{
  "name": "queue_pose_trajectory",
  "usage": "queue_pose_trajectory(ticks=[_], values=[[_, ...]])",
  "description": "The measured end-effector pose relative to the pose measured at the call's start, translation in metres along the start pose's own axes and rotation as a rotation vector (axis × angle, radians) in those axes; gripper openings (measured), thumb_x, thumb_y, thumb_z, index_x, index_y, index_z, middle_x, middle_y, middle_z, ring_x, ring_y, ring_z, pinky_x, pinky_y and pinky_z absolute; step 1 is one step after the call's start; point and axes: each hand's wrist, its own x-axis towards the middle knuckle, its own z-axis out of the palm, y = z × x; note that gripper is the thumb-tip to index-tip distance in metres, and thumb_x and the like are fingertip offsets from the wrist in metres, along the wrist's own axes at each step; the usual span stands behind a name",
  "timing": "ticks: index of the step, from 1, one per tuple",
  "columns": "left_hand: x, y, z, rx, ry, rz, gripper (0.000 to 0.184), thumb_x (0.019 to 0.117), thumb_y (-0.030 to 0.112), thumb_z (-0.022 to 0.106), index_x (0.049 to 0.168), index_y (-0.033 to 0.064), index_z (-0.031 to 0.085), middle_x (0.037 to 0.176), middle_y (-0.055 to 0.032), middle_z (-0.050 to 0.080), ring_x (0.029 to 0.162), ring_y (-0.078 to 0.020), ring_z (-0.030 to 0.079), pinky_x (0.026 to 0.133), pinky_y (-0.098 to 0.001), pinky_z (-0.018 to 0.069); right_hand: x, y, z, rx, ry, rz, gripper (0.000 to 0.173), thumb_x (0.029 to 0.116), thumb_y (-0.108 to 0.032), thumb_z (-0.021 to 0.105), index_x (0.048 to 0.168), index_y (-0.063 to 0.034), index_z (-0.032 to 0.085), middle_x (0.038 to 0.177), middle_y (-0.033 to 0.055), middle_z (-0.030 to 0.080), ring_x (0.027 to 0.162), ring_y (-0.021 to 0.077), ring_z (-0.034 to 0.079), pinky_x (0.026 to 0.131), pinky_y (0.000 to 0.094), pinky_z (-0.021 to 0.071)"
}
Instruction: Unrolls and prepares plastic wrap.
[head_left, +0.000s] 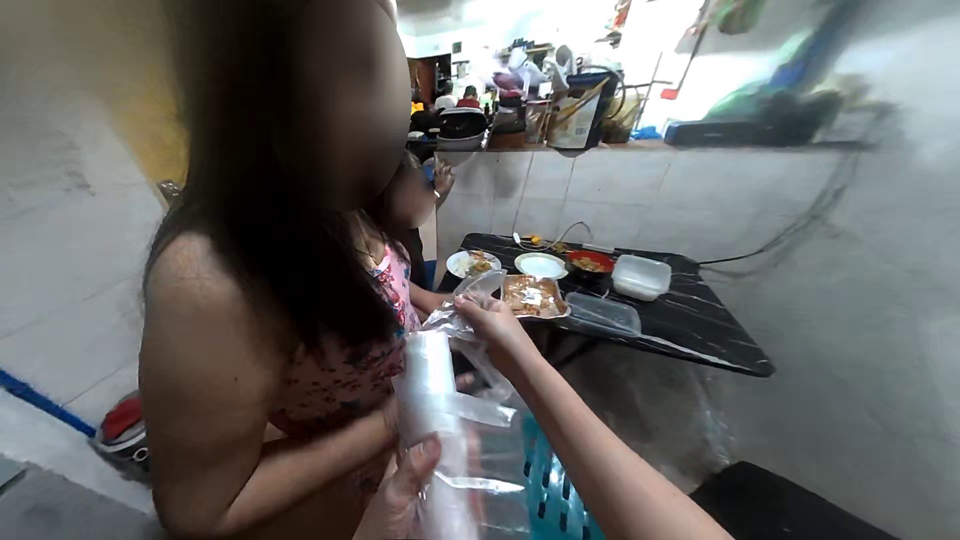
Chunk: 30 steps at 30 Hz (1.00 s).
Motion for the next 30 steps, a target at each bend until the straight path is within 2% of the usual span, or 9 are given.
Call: queue_pose_trajectory(ticks=[4,10,13,15,19,21,26,28,30], values=[[-0.003,0.003,0.026,0.082,0.219,0.051,0.052,0.0836,0.018,0.076,0.124,0.0014,0.047,0.093,-0.0093,0.074,0.084,-0.0172,0.075,0.08,-0.0356,0.0635,-0.002,0.0,0.003,0.004,-0.009,0.03,0.021,0.1024,-0.019,0.061,0.115,-0.0021,0.064,0.083,0.004,0.065,0.068,0.0087,0.06,0.064,0.0276,0.0528],[0.008,-0.009,0.04,0.116,0.215,0.046,0.06,0.0825,0.016,0.079,0.128,0.001,0.043,0.091,-0.01,0.073,0.08,-0.0174,0.075,0.076,-0.0351,0.0642,-0.001,0.009,-0.021,0.002,-0.06,0.007,0.019,0.1032,-0.018,0.059,0.115,-0.0044,0.066,0.09,0.0035,0.067,0.073,0.008,0.061,0.067,0.0284,0.0531],[0.013,-0.012,0.05,0.147,0.23,0.029,0.054,0.0872,0.01,0.072,0.129,-0.0001,0.041,0.092,-0.011,0.073,0.08,-0.0181,0.075,0.075,-0.0355,0.0643,-0.008,0.005,-0.04,-0.097,-0.027,0.023,0.03,0.1016,-0.019,0.063,0.127,-0.0041,0.06,0.1,0.0065,0.065,0.076,0.0099,0.058,0.068,0.0293,0.0509],[0.015,-0.014,0.053,0.206,0.245,0.032,0.057,0.088,0.007,0.07,0.134,-0.0011,0.037,0.096,-0.0111,0.071,0.082,-0.0176,0.074,0.077,-0.0348,0.0642,-0.036,-0.01,-0.057,-0.187,0.022,-0.018,0.035,0.1047,-0.025,0.058,0.133,-0.0043,0.058,0.117,0.0116,0.066,0.096,0.0175,0.065,0.084,0.0381,0.0542],[0.024,-0.02,0.055,0.284,0.264,0.063,0.061,0.0868,0.006,0.073,0.136,-0.0035,0.039,0.1,-0.0137,0.071,0.085,-0.0191,0.074,0.078,-0.0353,0.0641,-0.107,-0.031,-0.09,-0.108,0.01,-0.165,0.057,0.1055,-0.057,0.036,0.119,-0.0123,0.068,0.109,0.0011,0.072,0.092,0.0118,0.07,0.079,0.03,0.0588],[0.032,-0.027,0.056,0.332,0.261,0.047,0.067,0.0854,0.01,0.076,0.139,-0.0053,0.038,0.102,-0.0148,0.07,0.086,-0.0195,0.073,0.079,-0.0354,0.0641,-0.138,-0.034,-0.091,-0.167,-0.048,-0.249,0.054,0.0994,-0.057,0.052,0.12,-0.0096,0.067,0.101,-0.0023,0.072,0.087,0.0076,0.068,0.078,0.028,0.0587],[0.044,-0.054,0.057,0.067,0.092,-0.126,0.045,0.0965,0.029,0.062,0.132,0.005,0.047,0.102,-0.0082,0.071,0.092,-0.0158,0.072,0.084,-0.035,0.0619,-0.162,-0.041,-0.086,-0.165,0.119,-0.35,0.017,0.103,-0.021,0.053,0.102,-0.0117,0.068,0.073,-0.0065,0.063,0.056,0.0014,0.058,0.05,0.0198,0.0521],[0.054,-0.069,0.041,-0.242,-0.221,-0.229,0.047,0.0879,0.046,0.076,0.118,0.0098,0.071,0.107,-0.0087,0.076,0.101,-0.0186,0.073,0.093,-0.0385,0.0593,-0.168,-0.054,-0.096,-0.119,0.208,-0.346,0.017,0.1032,-0.022,0.054,0.1,-0.0179,0.069,0.067,-0.0073,0.059,0.05,-0.0012,0.051,0.045,0.0162,0.0452],[0.066,-0.086,0.033,-0.37,-0.625,-0.262,0.052,0.0935,0.056,0.063,0.122,0.0138,0.074,0.113,-0.0038,0.076,0.106,-0.0124,0.071,0.097,-0.0313,0.0558,-0.177,-0.065,-0.106,-0.125,0.245,-0.358,0.017,0.1027,-0.024,0.055,0.1,-0.0209,0.071,0.068,-0.007,0.061,0.052,-0.0025,0.051,0.047,0.0138,0.0444]])
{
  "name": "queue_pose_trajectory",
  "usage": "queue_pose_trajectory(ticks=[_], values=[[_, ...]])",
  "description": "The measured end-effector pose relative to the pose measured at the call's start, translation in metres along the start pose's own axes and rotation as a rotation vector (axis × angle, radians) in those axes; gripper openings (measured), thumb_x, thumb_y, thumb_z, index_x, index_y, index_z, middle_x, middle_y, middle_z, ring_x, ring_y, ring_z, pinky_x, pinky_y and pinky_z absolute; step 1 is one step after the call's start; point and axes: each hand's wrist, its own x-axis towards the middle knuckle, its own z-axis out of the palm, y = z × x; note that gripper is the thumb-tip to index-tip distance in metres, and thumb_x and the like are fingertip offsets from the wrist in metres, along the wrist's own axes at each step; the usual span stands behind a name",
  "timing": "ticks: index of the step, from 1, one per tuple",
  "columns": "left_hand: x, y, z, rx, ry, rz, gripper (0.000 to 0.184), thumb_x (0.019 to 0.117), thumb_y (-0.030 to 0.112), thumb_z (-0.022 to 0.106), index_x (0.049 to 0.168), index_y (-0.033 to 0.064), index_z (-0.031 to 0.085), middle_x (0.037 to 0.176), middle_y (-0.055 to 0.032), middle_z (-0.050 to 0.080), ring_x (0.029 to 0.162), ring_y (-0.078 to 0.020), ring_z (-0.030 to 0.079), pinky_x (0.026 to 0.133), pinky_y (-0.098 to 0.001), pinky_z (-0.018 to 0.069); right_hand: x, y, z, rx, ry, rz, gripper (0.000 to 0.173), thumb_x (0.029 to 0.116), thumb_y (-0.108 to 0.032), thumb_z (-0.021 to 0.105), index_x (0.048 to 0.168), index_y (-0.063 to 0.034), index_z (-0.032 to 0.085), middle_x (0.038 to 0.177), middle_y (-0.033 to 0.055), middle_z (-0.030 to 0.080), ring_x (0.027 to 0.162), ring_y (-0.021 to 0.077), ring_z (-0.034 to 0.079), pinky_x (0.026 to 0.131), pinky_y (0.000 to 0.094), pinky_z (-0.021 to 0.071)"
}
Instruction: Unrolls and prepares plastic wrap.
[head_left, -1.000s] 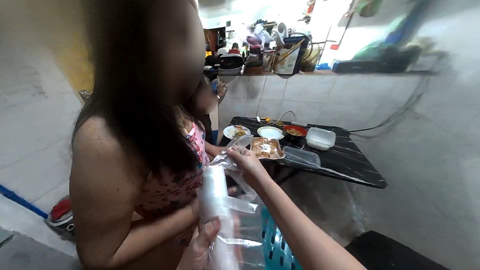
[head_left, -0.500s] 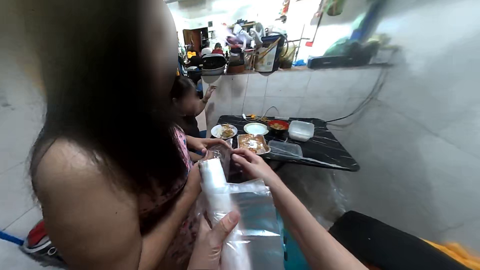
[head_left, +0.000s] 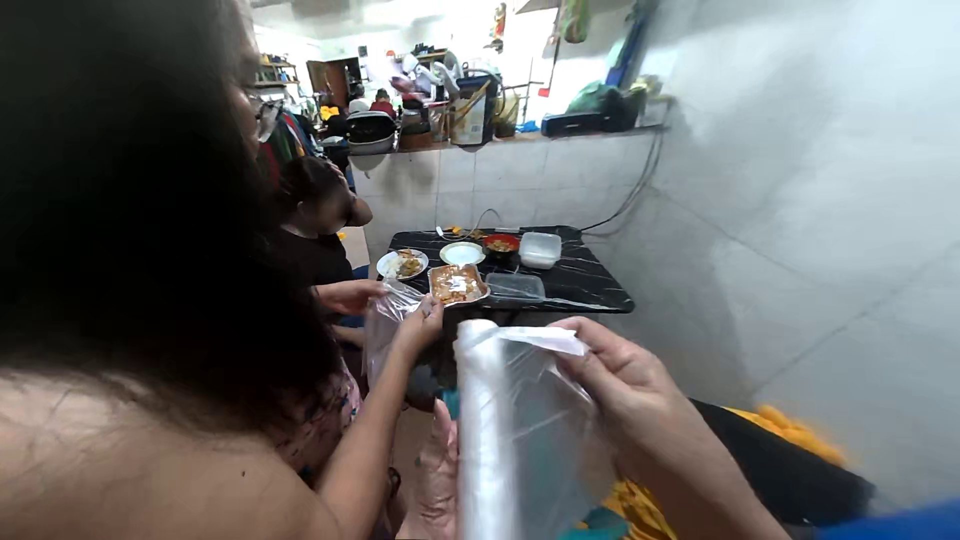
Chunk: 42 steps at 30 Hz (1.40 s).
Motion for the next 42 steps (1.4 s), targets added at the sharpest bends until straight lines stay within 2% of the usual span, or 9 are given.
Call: queue_pose_trajectory(ticks=[3,8,12,20,27,31,37,40,42], values=[[0.009,-0.021,-0.005,-0.077,-0.205,-0.027,0.056,0.0977,0.059,0.054,0.127,0.0155,0.072,0.114,-0.0033,0.075,0.104,-0.0127,0.072,0.093,-0.029,0.0567,-0.006,-0.01,-0.017,-0.037,0.022,-0.001,0.018,0.1015,-0.028,0.057,0.097,-0.0214,0.073,0.067,-0.0063,0.062,0.052,-0.0021,0.052,0.047,0.0135,0.0449],[0.013,-0.02,0.003,-0.324,-0.1,-0.159,0.049,0.0902,0.04,0.071,0.124,0.0046,0.07,0.113,-0.0125,0.073,0.092,-0.0218,0.074,0.078,-0.0317,0.0615,-0.02,-0.017,-0.063,-0.084,0.209,0.022,0.023,0.1039,-0.025,0.052,0.093,-0.0197,0.073,0.074,-0.0069,0.068,0.061,-0.0018,0.061,0.056,0.015,0.0536],[0.006,-0.022,-0.004,-0.238,-0.078,-0.152,0.056,0.0859,0.045,0.074,0.126,0.0068,0.07,0.113,-0.0121,0.073,0.097,-0.0225,0.073,0.084,-0.0346,0.0601,-0.034,-0.007,-0.098,-0.179,0.282,0.068,0.024,0.1036,-0.023,0.05,0.095,-0.0187,0.072,0.08,-0.0071,0.071,0.07,-0.0005,0.065,0.064,0.0165,0.0562],[-0.037,-0.019,-0.003,-0.2,-0.015,-0.171,0.043,0.087,0.04,0.074,0.117,0.0095,0.076,0.101,-0.008,0.076,0.086,-0.0165,0.073,0.078,-0.0308,0.0598,-0.055,0.003,-0.136,-0.032,0.469,0.2,0.031,0.106,-0.009,0.04,0.095,-0.0106,0.069,0.074,-0.0032,0.07,0.061,0.001,0.064,0.055,0.0176,0.0559],[-0.055,-0.02,0.008,-0.054,0.134,-0.212,0.042,0.0858,0.034,0.078,0.122,0.0132,0.072,0.108,-0.0087,0.073,0.094,-0.0202,0.072,0.085,-0.0367,0.0591,-0.061,0.01,-0.159,-0.016,0.545,0.192,0.034,0.1071,-0.007,0.035,0.096,-0.0119,0.067,0.071,-0.0081,0.068,0.06,-0.0032,0.062,0.055,0.0153,0.0552],[-0.037,-0.014,0.033,0.168,0.395,-0.117,0.042,0.0802,0.029,0.084,0.112,0.0089,0.067,0.095,-0.0117,0.072,0.077,-0.0208,0.072,0.072,-0.0369,0.0614,-0.06,0.009,-0.166,0.044,0.565,0.196,0.032,0.1082,-0.011,0.036,0.093,-0.0141,0.065,0.07,-0.0081,0.066,0.058,-0.0023,0.06,0.052,0.0159,0.0536],[-0.006,-0.001,0.057,0.408,0.616,0.056,0.061,0.0761,0.019,0.085,0.12,0.0008,0.046,0.084,-0.0131,0.069,0.065,-0.0202,0.071,0.061,-0.0344,0.0627,-0.05,0.001,-0.162,0.075,0.56,0.215,0.032,0.1078,-0.008,0.036,0.095,-0.0135,0.064,0.072,-0.0082,0.067,0.06,-0.0036,0.063,0.053,0.0154,0.055],[0.002,0.0,0.058,0.495,0.68,0.064,0.054,0.0794,0.013,0.075,0.123,0.0008,0.045,0.082,-0.0112,0.068,0.063,-0.0187,0.07,0.059,-0.0329,0.0624,-0.049,0.027,-0.187,-0.229,0.362,0.185,0.025,0.1023,-0.002,0.043,0.111,-0.0076,0.066,0.081,-0.0071,0.071,0.067,-0.0042,0.064,0.06,0.0146,0.056],[0.004,0.001,0.058,0.548,0.674,0.03,0.057,0.0778,0.014,0.076,0.124,0.0007,0.045,0.082,-0.0107,0.069,0.064,-0.0185,0.07,0.059,-0.0331,0.0625,-0.049,0.049,-0.204,-0.516,0.195,0.175,0.04,0.0931,-0.015,0.057,0.132,-0.0098,0.062,0.106,0.0013,0.071,0.085,0.0059,0.067,0.074,0.0282,0.0569]])
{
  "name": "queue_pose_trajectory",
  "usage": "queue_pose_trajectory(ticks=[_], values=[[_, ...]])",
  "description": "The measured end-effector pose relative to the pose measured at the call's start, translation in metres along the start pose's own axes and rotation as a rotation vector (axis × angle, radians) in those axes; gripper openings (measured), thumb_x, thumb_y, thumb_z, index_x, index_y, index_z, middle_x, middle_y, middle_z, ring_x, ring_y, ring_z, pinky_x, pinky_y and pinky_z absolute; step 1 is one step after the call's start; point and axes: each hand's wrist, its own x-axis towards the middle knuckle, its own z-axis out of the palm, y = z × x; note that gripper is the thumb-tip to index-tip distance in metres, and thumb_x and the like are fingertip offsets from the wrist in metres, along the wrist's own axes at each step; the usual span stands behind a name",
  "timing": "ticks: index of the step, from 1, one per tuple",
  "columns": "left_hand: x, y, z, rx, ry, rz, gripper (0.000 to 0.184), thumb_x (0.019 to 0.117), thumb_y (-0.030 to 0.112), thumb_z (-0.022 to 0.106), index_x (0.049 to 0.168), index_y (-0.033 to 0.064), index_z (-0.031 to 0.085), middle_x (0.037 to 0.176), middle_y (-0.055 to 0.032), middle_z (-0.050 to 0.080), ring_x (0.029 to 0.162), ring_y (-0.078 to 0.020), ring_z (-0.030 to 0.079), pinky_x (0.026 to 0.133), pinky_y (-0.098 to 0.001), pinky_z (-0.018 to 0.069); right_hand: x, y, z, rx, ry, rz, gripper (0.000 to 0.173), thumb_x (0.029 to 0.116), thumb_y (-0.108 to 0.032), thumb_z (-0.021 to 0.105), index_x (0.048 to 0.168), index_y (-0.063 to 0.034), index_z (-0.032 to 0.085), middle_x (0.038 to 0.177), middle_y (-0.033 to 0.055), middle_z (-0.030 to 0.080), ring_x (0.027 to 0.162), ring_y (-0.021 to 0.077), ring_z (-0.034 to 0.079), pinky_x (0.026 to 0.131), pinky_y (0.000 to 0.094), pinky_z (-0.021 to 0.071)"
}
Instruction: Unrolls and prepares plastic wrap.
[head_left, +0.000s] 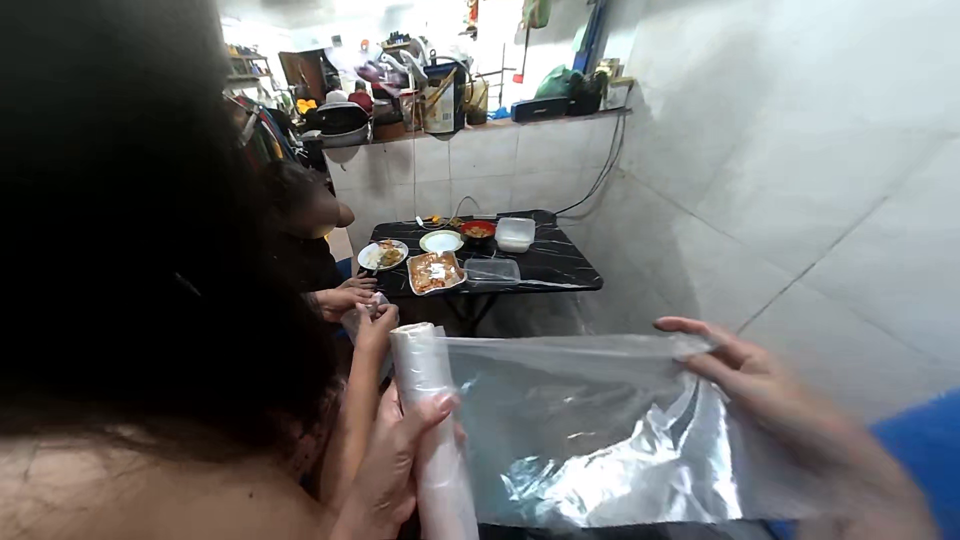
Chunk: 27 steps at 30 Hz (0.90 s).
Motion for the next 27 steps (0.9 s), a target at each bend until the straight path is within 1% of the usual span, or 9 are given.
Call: queue_pose_trajectory(ticks=[2,4,6,10,12,15,17,21,27], values=[[0.001,0.0,0.0,0.031,-0.069,-0.006,0.061,0.0762,0.018,0.08,0.123,0.0011,0.045,0.086,-0.0102,0.07,0.065,-0.0172,0.07,0.059,-0.0318,0.0619,0.001,-0.001,0.005,-0.144,-0.084,-0.067,0.063,0.0879,-0.032,0.06,0.147,-0.0119,0.052,0.135,0.0124,0.06,0.115,0.0235,0.062,0.091,0.0488,0.053],[0.002,0.0,0.001,0.071,-0.151,0.006,0.066,0.0757,0.022,0.083,0.125,0.0011,0.045,0.094,-0.01,0.071,0.066,-0.0162,0.069,0.059,-0.0303,0.0611,-0.001,-0.017,0.011,-0.136,-0.119,-0.161,0.067,0.0899,-0.045,0.059,0.15,-0.0177,0.05,0.144,0.0059,0.057,0.129,0.0211,0.056,0.102,0.0467,0.0486],[0.001,0.004,0.004,0.079,-0.22,0.033,0.066,0.0775,0.021,0.083,0.127,0.0017,0.043,0.098,-0.0103,0.071,0.067,-0.0166,0.07,0.06,-0.0302,0.0611,0.005,-0.026,0.005,-0.052,-0.152,-0.223,0.06,0.0929,-0.045,0.057,0.148,-0.0199,0.052,0.14,-0.0009,0.061,0.126,0.0156,0.059,0.103,0.0386,0.0506],[-0.003,0.019,0.003,0.06,-0.28,0.046,0.061,0.0784,0.023,0.084,0.124,0.0046,0.049,0.099,-0.0092,0.073,0.068,-0.0163,0.071,0.06,-0.0305,0.062,0.023,-0.018,-0.01,0.111,-0.018,-0.177,0.047,0.0957,-0.032,0.058,0.135,-0.0079,0.059,0.126,0.0064,0.066,0.112,0.0172,0.065,0.097,0.0389,0.0533],[-0.004,0.025,0.004,0.078,-0.312,0.029,0.056,0.079,0.023,0.083,0.123,0.0062,0.052,0.098,-0.0085,0.074,0.069,-0.0166,0.071,0.062,-0.032,0.0626,0.022,-0.036,0.01,0.181,-0.063,-0.253,0.057,0.096,-0.051,0.06,0.139,-0.014,0.058,0.136,0.0008,0.062,0.123,0.0136,0.06,0.103,0.0373,0.0507],[-0.002,0.032,0.015,0.196,-0.408,0.054,0.053,0.0814,0.022,0.081,0.125,0.0073,0.055,0.102,-0.0054,0.074,0.087,-0.0147,0.073,0.078,-0.033,0.0628,0.015,-0.073,0.067,0.358,-0.446,-0.404,0.079,0.0852,-0.069,0.065,0.149,-0.0245,0.052,0.144,-0.0065,0.058,0.132,0.0115,0.054,0.108,0.0365,0.0489],[0.0,0.038,0.022,0.268,-0.467,0.079,0.05,0.0826,0.021,0.08,0.126,0.0084,0.058,0.105,-0.0044,0.074,0.093,-0.0138,0.072,0.084,-0.0331,0.0615,0.012,-0.093,0.095,0.447,-0.676,-0.339,0.077,0.0795,-0.059,0.076,0.145,-0.0253,0.054,0.131,-0.0068,0.065,0.119,0.0077,0.061,0.1,0.0309,0.0541],[-0.001,0.06,0.033,0.384,-0.437,0.125,0.042,0.0835,0.023,0.08,0.12,0.0105,0.063,0.093,-0.0044,0.074,0.08,-0.0125,0.073,0.076,-0.0303,0.0624,0.016,-0.107,0.102,0.57,-0.762,-0.247,0.013,0.0943,-0.03,0.068,0.097,-0.0184,0.073,0.082,-0.0046,0.07,0.076,0.0008,0.064,0.07,0.0191,0.055],[-0.005,0.074,0.04,0.373,-0.255,0.209,0.05,0.0825,0.031,0.083,0.124,0.0122,0.062,0.088,-0.0102,0.073,0.073,-0.0145,0.072,0.069,-0.0278,0.0621,0.005,-0.144,0.079,0.47,-0.523,-0.377,0.017,0.1013,-0.028,0.06,0.094,-0.018,0.072,0.071,-0.0045,0.065,0.058,-0.0007,0.058,0.052,0.013,0.0488]])
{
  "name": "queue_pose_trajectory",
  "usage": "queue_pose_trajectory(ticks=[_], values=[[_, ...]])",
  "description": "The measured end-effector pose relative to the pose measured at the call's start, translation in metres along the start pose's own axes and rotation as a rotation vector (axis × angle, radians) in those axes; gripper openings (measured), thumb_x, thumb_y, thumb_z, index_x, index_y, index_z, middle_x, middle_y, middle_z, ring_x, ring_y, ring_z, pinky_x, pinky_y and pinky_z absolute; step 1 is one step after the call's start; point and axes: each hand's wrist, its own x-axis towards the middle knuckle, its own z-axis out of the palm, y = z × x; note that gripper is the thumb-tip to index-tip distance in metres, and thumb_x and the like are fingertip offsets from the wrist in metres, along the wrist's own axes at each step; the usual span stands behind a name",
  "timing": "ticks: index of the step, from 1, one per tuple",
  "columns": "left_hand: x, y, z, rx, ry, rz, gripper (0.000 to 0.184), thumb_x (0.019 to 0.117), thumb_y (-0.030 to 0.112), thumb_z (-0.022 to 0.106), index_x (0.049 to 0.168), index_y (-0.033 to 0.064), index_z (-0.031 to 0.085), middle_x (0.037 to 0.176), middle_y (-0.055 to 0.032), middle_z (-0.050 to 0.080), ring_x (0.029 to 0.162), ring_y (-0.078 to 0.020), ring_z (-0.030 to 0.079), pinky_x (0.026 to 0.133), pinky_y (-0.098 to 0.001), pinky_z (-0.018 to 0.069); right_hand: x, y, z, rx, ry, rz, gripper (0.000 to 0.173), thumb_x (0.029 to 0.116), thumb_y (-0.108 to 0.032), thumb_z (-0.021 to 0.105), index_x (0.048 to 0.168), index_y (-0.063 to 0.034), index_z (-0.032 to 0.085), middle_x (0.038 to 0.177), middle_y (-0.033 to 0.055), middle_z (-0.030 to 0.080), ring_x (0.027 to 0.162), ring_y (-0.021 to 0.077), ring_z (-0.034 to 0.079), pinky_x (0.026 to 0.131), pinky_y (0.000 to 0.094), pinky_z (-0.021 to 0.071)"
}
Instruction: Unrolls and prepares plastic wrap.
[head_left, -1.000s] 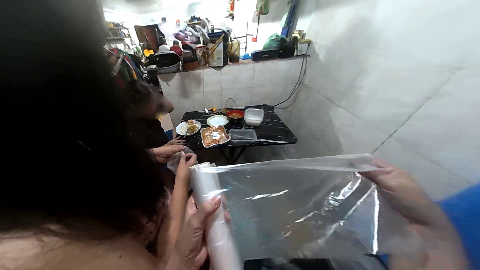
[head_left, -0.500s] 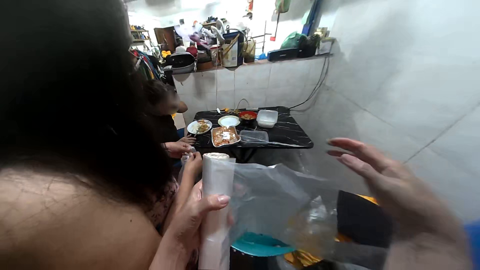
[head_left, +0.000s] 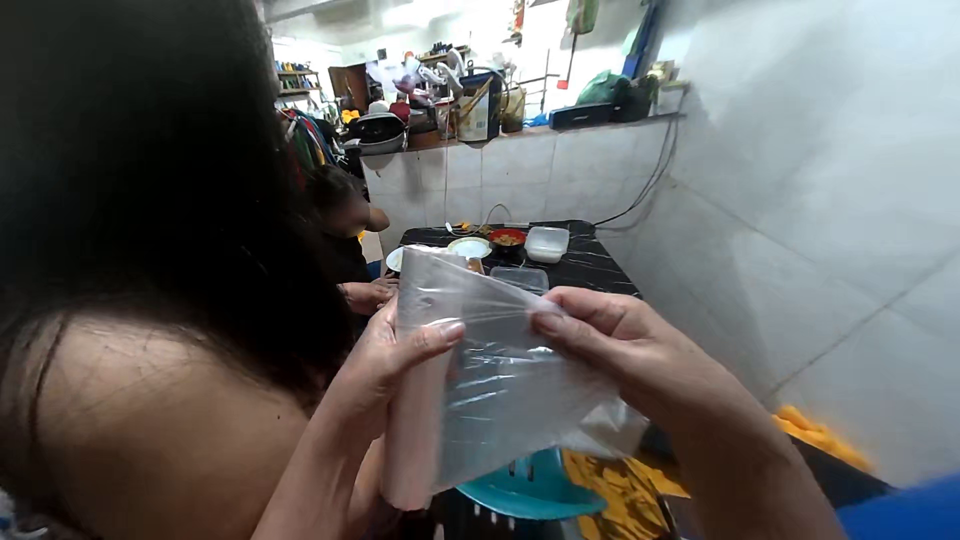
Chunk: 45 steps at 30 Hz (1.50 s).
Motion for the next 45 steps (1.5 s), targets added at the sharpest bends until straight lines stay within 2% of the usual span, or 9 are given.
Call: queue_pose_trajectory(ticks=[7,16,24,26,29,33,38,42,45], values=[[-0.001,0.02,0.02,0.109,0.093,0.174,0.048,0.0817,0.026,0.084,0.123,0.0117,0.063,0.096,-0.009,0.074,0.081,-0.0146,0.073,0.071,-0.0295,0.0628,0.003,-0.028,-0.001,-0.275,0.052,-0.128,0.018,0.0875,-0.037,0.075,0.099,-0.0228,0.075,0.071,-0.0104,0.065,0.058,-0.0012,0.058,0.049,0.0129,0.0477],[0.003,0.038,0.043,0.382,0.129,0.351,0.042,0.0874,0.021,0.077,0.126,0.0188,0.062,0.098,-0.0003,0.073,0.081,-0.0089,0.072,0.068,-0.0242,0.0614,-0.001,-0.046,0.006,-0.397,0.223,-0.203,0.005,0.09,-0.019,0.07,0.089,-0.0212,0.074,0.068,-0.0132,0.065,0.054,-0.0053,0.056,0.045,0.01,0.0445],[0.006,0.028,0.046,0.433,0.115,0.391,0.042,0.0876,0.022,0.077,0.126,0.019,0.061,0.096,0.0021,0.072,0.082,-0.0074,0.071,0.067,-0.0245,0.0618,-0.009,-0.043,0.021,-0.464,0.309,-0.294,0.006,0.0933,-0.027,0.068,0.09,-0.0226,0.071,0.068,-0.0159,0.06,0.054,-0.0085,0.051,0.045,0.0074,0.0415],[-0.002,0.023,0.047,0.398,0.081,0.394,0.042,0.0856,0.024,0.079,0.124,0.0171,0.062,0.095,0.0016,0.072,0.082,-0.0082,0.071,0.068,-0.0257,0.0623,-0.002,-0.015,0.02,-0.616,0.339,-0.235,0.008,0.0926,-0.024,0.067,0.086,-0.0203,0.067,0.066,-0.0124,0.058,0.053,-0.0039,0.051,0.046,0.0152,0.0428],[-0.021,0.025,0.049,0.314,-0.061,0.421,0.039,0.0843,0.031,0.081,0.119,0.0206,0.065,0.098,0.0087,0.072,0.089,-0.0019,0.069,0.078,-0.0224,0.0611,0.012,0.062,0.003,-0.552,0.333,0.174,0.011,0.0958,-0.008,0.065,0.088,-0.0018,0.068,0.073,0.011,0.063,0.067,0.0231,0.061,0.063,0.0476,0.0508],[-0.015,0.016,0.031,0.041,0.066,0.235,0.046,0.0795,0.034,0.086,0.116,0.0123,0.067,0.089,-0.005,0.073,0.072,-0.012,0.072,0.066,-0.0279,0.0626,0.012,0.077,-0.012,-0.338,0.284,0.372,0.018,0.1003,-0.017,0.064,0.087,-0.005,0.066,0.07,0.0051,0.06,0.063,0.0136,0.057,0.059,0.0348,0.0479],[-0.003,0.004,0.021,-0.172,0.091,0.092,0.054,0.0789,0.038,0.086,0.118,0.0085,0.063,0.086,-0.0136,0.072,0.069,-0.0183,0.072,0.065,-0.0317,0.0635,0.01,0.069,-0.027,-0.057,0.338,0.289,0.012,0.1015,-0.015,0.062,0.096,-0.0081,0.07,0.07,-0.003,0.063,0.056,0.0006,0.052,0.052,0.0175,0.0442],[-0.004,-0.014,0.01,-0.206,-0.08,-0.004,0.072,0.0809,0.037,0.084,0.14,0.0106,0.054,0.103,-0.0125,0.072,0.073,-0.0164,0.072,0.067,-0.0309,0.0631,0.004,0.054,-0.022,0.128,0.341,0.213,0.014,0.1022,-0.012,0.058,0.097,-0.011,0.072,0.07,-0.0034,0.065,0.055,-0.0003,0.054,0.051,0.0152,0.0473],[-0.009,-0.032,0.019,-0.16,-0.17,-0.062,0.048,0.0802,0.031,0.084,0.118,0.011,0.063,0.088,-0.0056,0.074,0.071,-0.0163,0.073,0.065,-0.0337,0.0641,0.004,0.041,-0.013,0.168,0.312,0.157,0.015,0.1022,-0.012,0.058,0.097,-0.0118,0.072,0.069,-0.0035,0.065,0.053,-0.0011,0.053,0.048,0.0146,0.0466]])
